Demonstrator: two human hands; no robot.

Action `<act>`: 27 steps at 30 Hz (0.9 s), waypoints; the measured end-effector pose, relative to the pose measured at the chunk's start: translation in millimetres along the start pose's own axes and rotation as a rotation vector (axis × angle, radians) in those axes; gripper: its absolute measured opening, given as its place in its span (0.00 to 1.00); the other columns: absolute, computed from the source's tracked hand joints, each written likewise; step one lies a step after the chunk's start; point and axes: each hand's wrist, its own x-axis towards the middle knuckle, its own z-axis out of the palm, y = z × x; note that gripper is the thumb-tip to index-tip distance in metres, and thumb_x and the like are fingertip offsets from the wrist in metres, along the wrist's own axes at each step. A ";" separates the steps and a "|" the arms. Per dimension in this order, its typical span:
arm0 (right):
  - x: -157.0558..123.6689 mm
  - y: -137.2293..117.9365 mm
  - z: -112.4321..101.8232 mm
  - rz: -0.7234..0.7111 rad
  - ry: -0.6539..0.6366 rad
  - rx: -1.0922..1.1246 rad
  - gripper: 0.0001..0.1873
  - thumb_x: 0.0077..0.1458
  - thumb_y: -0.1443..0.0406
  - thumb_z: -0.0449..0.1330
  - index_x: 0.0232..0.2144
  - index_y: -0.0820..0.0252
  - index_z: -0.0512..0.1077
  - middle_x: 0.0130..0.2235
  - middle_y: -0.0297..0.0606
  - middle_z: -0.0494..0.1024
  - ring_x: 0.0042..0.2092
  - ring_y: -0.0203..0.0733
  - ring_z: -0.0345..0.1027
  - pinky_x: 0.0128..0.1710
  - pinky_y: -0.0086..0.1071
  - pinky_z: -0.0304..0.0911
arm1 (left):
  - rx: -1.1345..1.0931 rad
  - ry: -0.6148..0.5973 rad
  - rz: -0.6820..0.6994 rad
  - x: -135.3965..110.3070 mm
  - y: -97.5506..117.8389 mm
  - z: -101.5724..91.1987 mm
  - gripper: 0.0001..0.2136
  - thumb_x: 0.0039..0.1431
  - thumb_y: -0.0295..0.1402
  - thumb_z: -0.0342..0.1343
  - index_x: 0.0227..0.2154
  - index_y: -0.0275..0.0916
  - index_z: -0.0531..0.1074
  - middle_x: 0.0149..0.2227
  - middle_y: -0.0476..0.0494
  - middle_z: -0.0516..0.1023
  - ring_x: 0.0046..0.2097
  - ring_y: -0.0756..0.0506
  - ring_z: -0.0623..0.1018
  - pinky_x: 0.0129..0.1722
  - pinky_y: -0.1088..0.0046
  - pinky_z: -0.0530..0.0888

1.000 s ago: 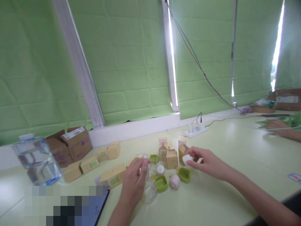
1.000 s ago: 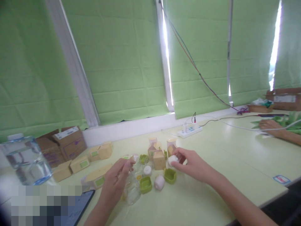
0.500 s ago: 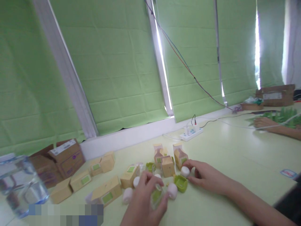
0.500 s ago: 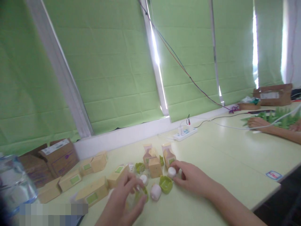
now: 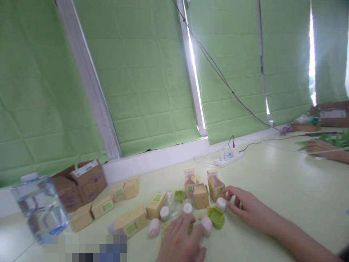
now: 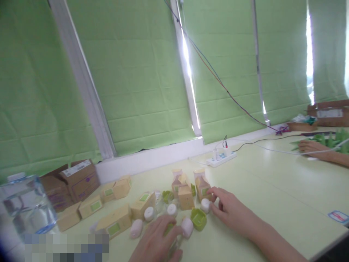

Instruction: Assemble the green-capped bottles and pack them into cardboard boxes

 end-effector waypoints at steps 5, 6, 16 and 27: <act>1.3 -11.2 -5.0 -0.057 0.087 -0.050 0.10 0.64 0.60 0.50 0.41 0.57 0.69 0.31 0.34 0.72 0.30 0.38 0.66 0.29 0.30 0.62 | -0.030 0.003 -0.041 -2.0 -4.2 2.7 0.17 0.48 0.27 0.64 0.42 0.45 0.72 0.50 0.40 0.73 0.52 0.35 0.73 0.50 0.54 0.71; 2.0 -17.8 -6.7 -0.082 0.100 -0.050 0.10 0.64 0.60 0.50 0.39 0.57 0.69 0.31 0.34 0.72 0.30 0.38 0.66 0.29 0.30 0.62 | -0.049 0.009 -0.046 -2.7 -3.7 -0.7 0.16 0.49 0.28 0.64 0.42 0.45 0.73 0.50 0.39 0.73 0.52 0.34 0.73 0.51 0.53 0.71; 68.6 -118.6 34.4 -0.456 0.142 0.070 0.11 0.62 0.65 0.54 0.46 0.58 0.71 0.42 0.39 0.77 0.44 0.41 0.70 0.46 0.35 0.65 | -0.443 0.474 -0.180 42.8 -43.1 -46.9 0.12 0.66 0.39 0.46 0.34 0.41 0.72 0.35 0.46 0.78 0.39 0.45 0.76 0.41 0.69 0.72; 69.4 -79.7 61.6 -0.285 0.001 0.149 0.10 0.60 0.68 0.53 0.35 0.61 0.76 0.28 0.34 0.78 0.29 0.35 0.70 0.30 0.26 0.62 | -0.360 0.694 -0.522 8.2 -117.8 -30.1 0.15 0.61 0.44 0.47 0.32 0.41 0.74 0.35 0.45 0.80 0.38 0.43 0.78 0.38 0.69 0.73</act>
